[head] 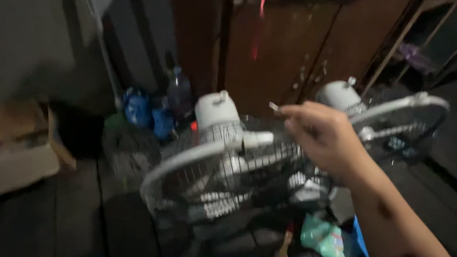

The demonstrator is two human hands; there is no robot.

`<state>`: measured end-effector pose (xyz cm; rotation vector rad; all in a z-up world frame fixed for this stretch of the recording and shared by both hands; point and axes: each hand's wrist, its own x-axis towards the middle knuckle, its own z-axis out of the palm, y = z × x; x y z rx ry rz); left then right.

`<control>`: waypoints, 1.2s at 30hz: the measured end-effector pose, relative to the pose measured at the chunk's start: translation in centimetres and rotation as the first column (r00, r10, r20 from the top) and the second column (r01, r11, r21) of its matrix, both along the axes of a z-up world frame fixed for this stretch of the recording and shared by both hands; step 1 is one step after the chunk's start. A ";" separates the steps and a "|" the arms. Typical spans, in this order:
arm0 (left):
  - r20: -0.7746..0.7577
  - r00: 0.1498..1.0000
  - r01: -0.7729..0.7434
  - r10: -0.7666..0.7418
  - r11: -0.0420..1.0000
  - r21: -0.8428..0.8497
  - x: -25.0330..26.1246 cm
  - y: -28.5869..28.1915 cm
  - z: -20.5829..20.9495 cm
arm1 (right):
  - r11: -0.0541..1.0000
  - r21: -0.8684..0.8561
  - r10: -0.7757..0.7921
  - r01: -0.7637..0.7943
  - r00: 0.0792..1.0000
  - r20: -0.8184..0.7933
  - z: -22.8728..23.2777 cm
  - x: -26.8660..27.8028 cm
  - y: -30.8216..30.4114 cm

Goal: The person disassembles a standing electric fan by removing the front grille, fan blades, and rear grille, then cleans the motor housing and base with a brush and cloth. The removed parts are placed on the floor beside the fan.

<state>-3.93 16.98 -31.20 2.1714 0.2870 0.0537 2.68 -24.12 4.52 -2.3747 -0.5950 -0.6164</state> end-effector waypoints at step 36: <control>0.802 0.510 0.105 -0.311 0.948 0.301 -0.4 -11.0 30.4 | 0.998 -0.039 -0.050 0.054 0.995 0.092 0.2 -5.3 0.3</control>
